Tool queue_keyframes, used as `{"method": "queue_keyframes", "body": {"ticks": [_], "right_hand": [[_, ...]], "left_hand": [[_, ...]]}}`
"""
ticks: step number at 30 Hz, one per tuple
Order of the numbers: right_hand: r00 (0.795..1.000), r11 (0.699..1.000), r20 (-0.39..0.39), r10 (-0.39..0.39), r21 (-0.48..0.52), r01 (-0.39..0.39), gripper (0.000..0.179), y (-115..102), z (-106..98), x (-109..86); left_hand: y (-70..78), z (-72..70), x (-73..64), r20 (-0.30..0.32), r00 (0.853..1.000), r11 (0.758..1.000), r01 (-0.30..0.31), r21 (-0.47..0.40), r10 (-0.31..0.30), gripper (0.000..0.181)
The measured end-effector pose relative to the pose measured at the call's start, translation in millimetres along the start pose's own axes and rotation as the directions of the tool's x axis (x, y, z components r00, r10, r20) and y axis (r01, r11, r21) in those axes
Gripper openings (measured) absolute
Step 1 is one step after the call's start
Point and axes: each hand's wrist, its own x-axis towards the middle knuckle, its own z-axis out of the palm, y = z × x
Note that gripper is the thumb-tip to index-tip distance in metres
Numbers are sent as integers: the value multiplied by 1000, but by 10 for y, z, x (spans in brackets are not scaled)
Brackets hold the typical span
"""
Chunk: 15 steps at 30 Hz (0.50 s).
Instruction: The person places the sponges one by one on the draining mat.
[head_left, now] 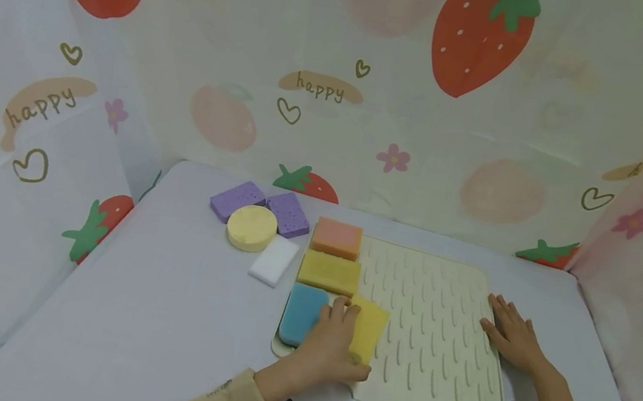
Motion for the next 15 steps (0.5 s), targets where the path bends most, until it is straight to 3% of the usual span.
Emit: {"method": "queue_keyframes", "body": {"ticks": [7, 15], "right_hand": [[1000, 1000, 1, -5, 12, 5, 66, 6, 0, -2], [1000, 1000, -1, -9, 7, 9, 66, 5, 4, 2]], "left_hand": [[82, 100, 1, -4, 1000, 989, 7, 147, -6, 92], [96, 155, 12, -46, 999, 950, 17, 312, -2, 89]]}}
